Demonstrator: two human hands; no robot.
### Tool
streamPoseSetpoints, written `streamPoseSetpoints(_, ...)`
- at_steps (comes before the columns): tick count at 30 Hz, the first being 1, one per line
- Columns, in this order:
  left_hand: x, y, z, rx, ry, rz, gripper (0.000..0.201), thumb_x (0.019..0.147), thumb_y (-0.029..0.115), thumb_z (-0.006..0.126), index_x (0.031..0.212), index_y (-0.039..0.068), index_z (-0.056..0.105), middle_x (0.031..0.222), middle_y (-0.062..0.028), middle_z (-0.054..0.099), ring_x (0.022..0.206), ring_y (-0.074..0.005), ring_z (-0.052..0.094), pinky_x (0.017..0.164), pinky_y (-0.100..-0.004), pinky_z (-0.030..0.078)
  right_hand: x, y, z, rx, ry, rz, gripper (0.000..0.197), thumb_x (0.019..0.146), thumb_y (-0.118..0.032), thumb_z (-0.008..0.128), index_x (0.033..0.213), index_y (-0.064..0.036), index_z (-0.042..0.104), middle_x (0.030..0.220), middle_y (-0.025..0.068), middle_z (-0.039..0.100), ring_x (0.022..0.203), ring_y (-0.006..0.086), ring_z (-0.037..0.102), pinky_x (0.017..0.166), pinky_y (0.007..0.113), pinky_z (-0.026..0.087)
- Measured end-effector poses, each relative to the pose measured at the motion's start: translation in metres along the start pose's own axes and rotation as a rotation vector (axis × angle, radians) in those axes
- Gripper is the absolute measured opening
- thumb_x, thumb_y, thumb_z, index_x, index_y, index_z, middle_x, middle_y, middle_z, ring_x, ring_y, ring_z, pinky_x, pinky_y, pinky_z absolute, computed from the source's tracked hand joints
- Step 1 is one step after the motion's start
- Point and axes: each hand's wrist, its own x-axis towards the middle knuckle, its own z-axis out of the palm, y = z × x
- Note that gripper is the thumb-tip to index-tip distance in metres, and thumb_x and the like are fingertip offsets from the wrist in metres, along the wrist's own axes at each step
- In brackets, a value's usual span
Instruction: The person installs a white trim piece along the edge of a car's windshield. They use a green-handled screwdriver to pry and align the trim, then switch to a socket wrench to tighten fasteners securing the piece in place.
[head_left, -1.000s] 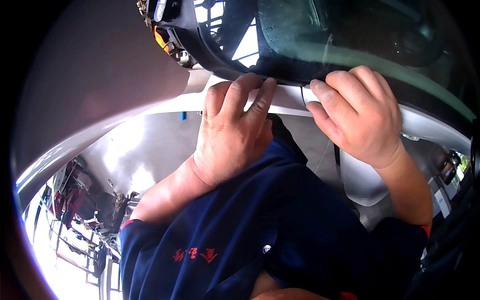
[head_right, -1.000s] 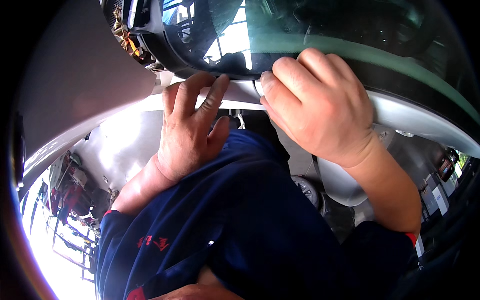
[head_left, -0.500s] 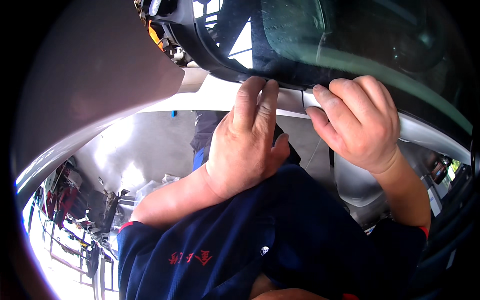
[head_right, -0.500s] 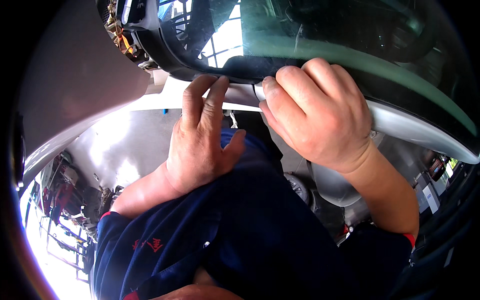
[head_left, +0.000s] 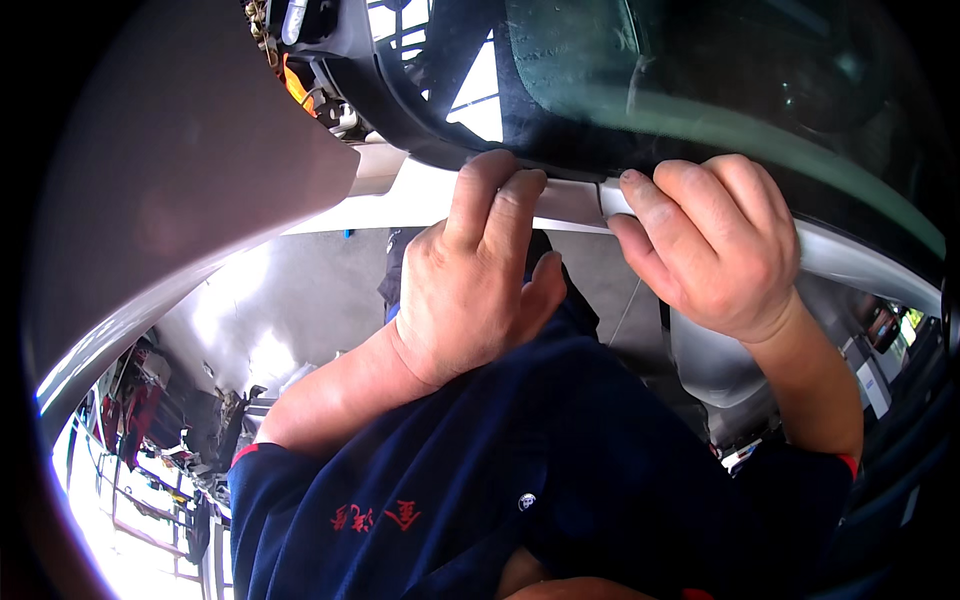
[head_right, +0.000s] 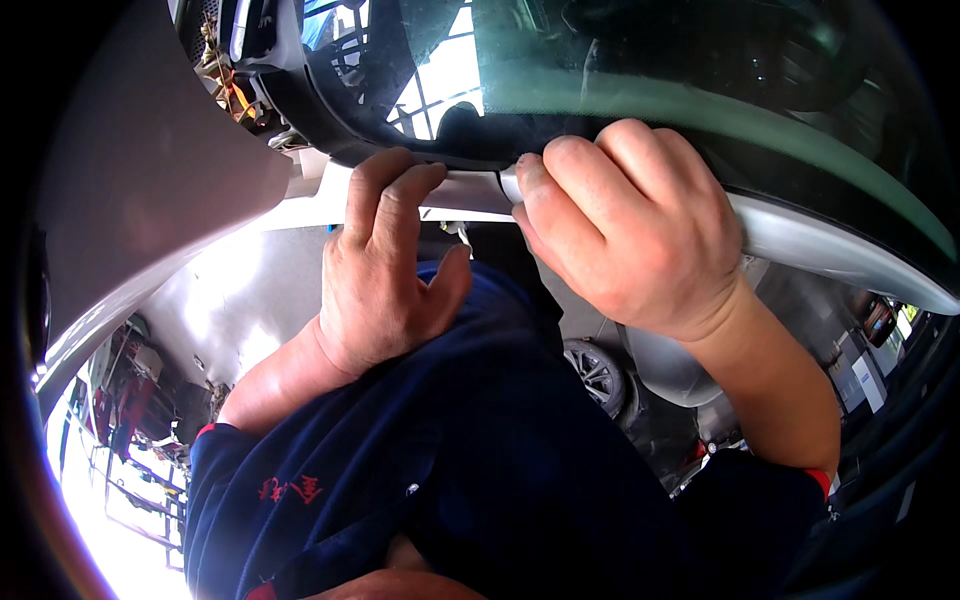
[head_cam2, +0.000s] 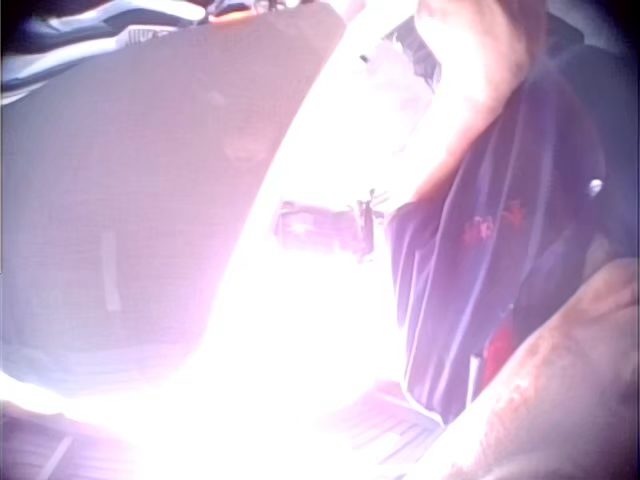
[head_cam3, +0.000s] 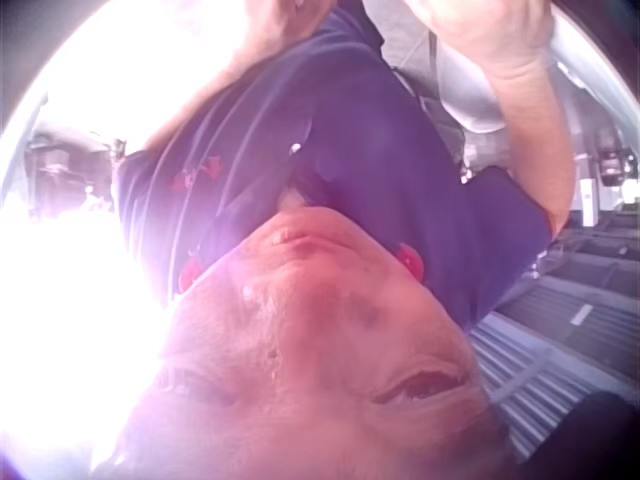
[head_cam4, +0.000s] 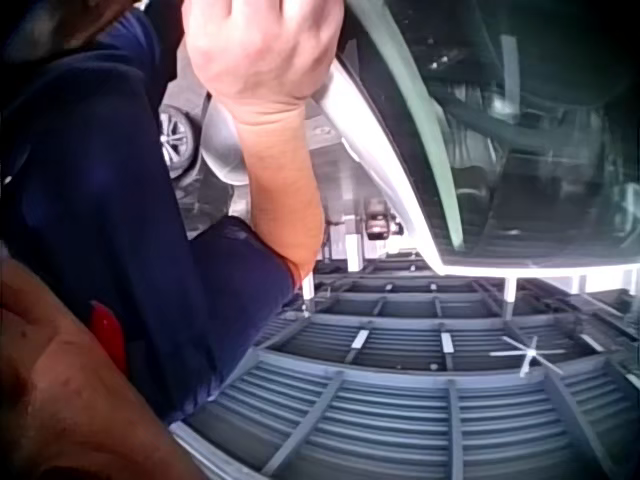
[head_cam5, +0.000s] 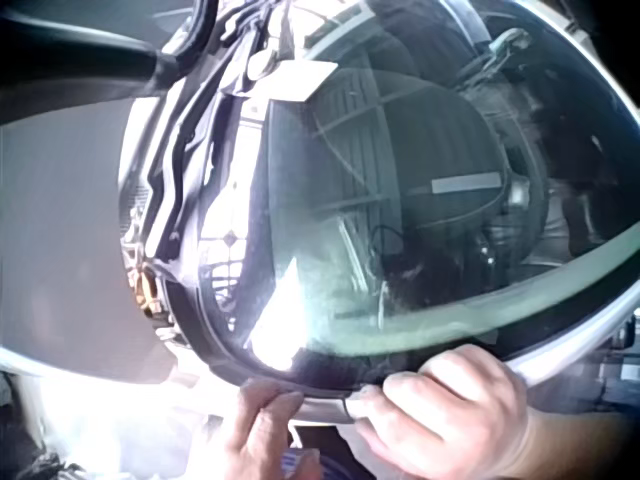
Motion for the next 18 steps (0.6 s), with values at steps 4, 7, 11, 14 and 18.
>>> streamPoseSetpoints(4,-0.013,-0.006,0.001,-0.023,0.007,0.049,0.080,0.072,0.008,0.081,0.145,-0.003,0.054,0.143,-0.0212,0.054,0.089,-0.0327,0.075,0.075,-0.0407,0.064,0.000,-0.001,-0.001,-0.027,0.028,-0.005,0.022,0.072,-0.010,0.081,0.092,-0.0053,0.074,0.089,0.0018,0.063,0.073,0.0188,0.057,0.063,0.032,0.050)
streamPoseSetpoints(7,-0.027,-0.009,-0.004,-0.048,0.006,0.058,0.070,0.072,0.004,0.080,0.140,0.001,0.061,0.144,-0.0196,0.057,0.103,-0.0353,0.073,0.084,-0.0423,0.064,-0.005,-0.004,0.000,0.002,0.080,-0.012,0.019,0.071,-0.006,0.077,0.089,-0.0059,0.072,0.086,0.0028,0.063,0.071,0.0203,0.057,0.064,0.033,0.051)
streamPoseSetpoints(11,-0.053,-0.015,-0.009,-0.080,0.068,0.141,0.050,0.076,-0.002,0.076,0.125,0.004,0.070,0.132,-0.0155,0.067,0.113,-0.0361,0.073,0.091,-0.0435,0.063,-0.002,-0.011,-0.005,0.017,0.092,-0.038,0.019,0.070,-0.002,0.073,0.089,-0.0061,0.071,0.085,0.0044,0.062,0.070,0.0234,0.057,0.065,0.034,0.052)
streamPoseSetpoints(14,-0.093,-0.018,-0.006,-0.076,0.132,0.143,0.043,0.077,-0.004,0.074,0.119,0.005,0.072,0.124,-0.0143,0.070,0.110,-0.0354,0.073,0.091,-0.0431,0.062,-0.004,-0.020,-0.010,0.024,0.085,-0.046,0.021,0.073,-0.001,0.069,0.093,-0.0054,0.071,0.087,0.0077,0.064,0.075,0.0281,0.061,0.069,0.038,0.055)
streamPoseSetpoints(18,-0.171,-0.039,0.032,-0.051,0.239,-0.109,0.029,0.087,-0.005,0.067,0.114,0.002,0.072,0.121,-0.0135,0.071,0.090,-0.0258,0.073,0.080,-0.0352,0.061,-0.014,-0.016,-0.013,-0.033,0.079,-0.166,0.021,0.080,0.000,0.065,0.100,-0.0049,0.068,0.091,0.0122,0.068,0.084,0.0333,0.066,0.076,0.041,0.057)
